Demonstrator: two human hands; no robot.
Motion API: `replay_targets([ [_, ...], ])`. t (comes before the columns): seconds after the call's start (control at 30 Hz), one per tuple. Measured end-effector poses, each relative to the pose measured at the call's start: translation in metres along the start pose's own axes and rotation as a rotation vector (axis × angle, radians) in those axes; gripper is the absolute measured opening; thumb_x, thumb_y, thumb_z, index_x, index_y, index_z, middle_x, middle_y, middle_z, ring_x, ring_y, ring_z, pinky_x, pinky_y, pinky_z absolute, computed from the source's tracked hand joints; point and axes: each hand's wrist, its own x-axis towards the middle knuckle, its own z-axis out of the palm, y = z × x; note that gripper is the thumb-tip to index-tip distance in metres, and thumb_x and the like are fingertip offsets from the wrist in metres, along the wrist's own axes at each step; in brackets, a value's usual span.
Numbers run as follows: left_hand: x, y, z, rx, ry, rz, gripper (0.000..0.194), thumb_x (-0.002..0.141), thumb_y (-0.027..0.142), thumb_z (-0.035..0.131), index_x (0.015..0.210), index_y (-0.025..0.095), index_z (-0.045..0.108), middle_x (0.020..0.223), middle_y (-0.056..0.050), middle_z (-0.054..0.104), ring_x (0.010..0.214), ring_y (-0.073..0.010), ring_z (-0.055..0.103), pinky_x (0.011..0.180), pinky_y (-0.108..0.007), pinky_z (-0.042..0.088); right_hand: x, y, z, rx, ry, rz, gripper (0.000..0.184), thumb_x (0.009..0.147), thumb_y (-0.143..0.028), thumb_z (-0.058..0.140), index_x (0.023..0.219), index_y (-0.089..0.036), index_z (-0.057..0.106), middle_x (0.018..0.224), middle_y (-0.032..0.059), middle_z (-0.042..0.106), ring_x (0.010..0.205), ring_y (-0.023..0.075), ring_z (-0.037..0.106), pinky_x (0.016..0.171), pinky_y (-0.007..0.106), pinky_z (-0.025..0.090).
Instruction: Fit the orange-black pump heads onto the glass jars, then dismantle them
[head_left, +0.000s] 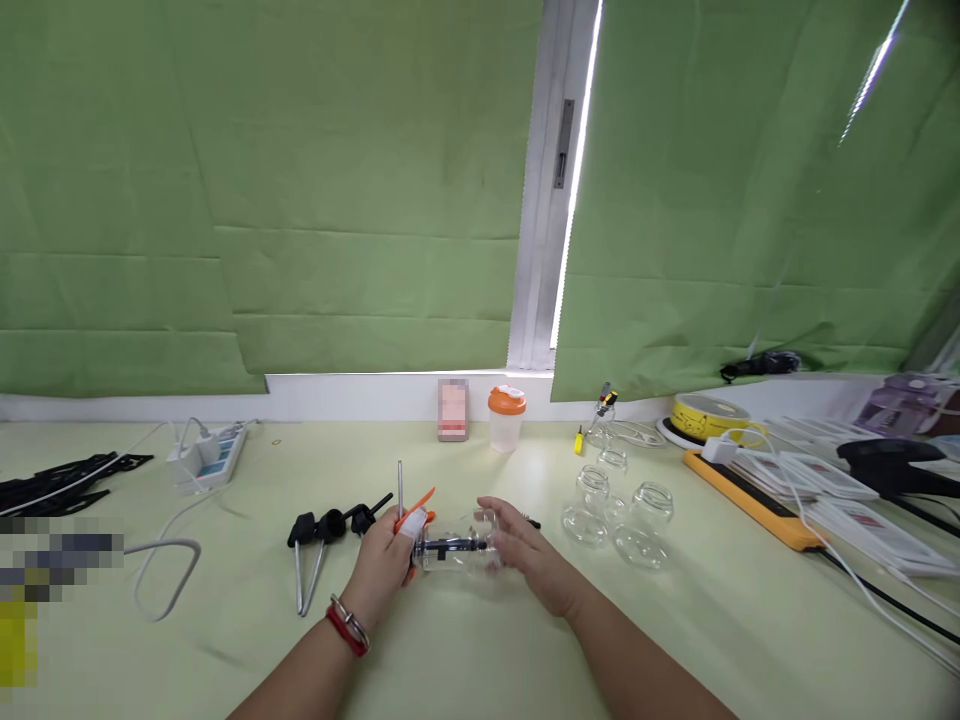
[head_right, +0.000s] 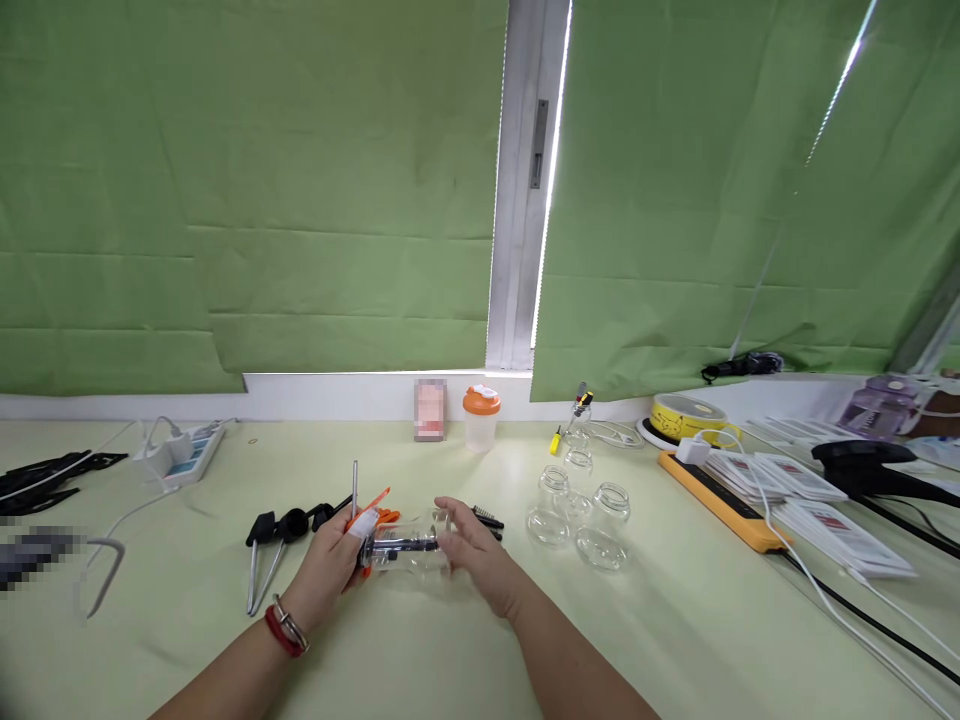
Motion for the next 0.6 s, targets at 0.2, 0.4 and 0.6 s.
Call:
replay_targets([
  [0.2, 0.0001, 0.0014, -0.0009, 0.027, -0.008, -0.012, 0.035, 0.078, 0.052, 0.050, 0.077, 0.017, 0.054, 0.047, 0.005, 0.048, 0.032, -0.0083, 0.039, 0.029, -0.017, 0.027, -0.0016, 0.0032, -0.0039, -0.198, 0.042, -0.077, 0.068, 0.064, -0.039, 0.075, 0.124, -0.029, 0.046, 0.118, 0.0064, 0.048, 0.094, 0.0198, 0.053, 0.084, 0.036, 0.044],
  [0.4, 0.0001, -0.0001, -0.0030, 0.031, -0.001, 0.035, 0.035, 0.078, 0.052, 0.049, 0.078, 0.017, 0.054, 0.048, 0.005, 0.049, 0.033, -0.0084, 0.040, 0.030, -0.018, 0.029, 0.0016, 0.0030, 0.0011, 0.021, 0.058, 0.036, 0.052, 0.083, -0.055, 0.049, 0.127, -0.028, 0.040, 0.115, 0.0089, 0.049, 0.087, 0.0197, 0.058, 0.068, 0.032, 0.047],
  [0.6, 0.0024, 0.0009, -0.0040, 0.052, -0.030, 0.007, 0.038, 0.077, 0.053, 0.050, 0.082, 0.016, 0.057, 0.049, 0.005, 0.049, 0.033, -0.0089, 0.041, 0.029, -0.018, 0.028, -0.0043, -0.0035, 0.0015, -0.246, 0.028, -0.103, 0.062, 0.068, -0.033, 0.071, 0.124, -0.029, 0.044, 0.120, 0.0068, 0.048, 0.099, 0.0215, 0.054, 0.084, 0.036, 0.044],
])
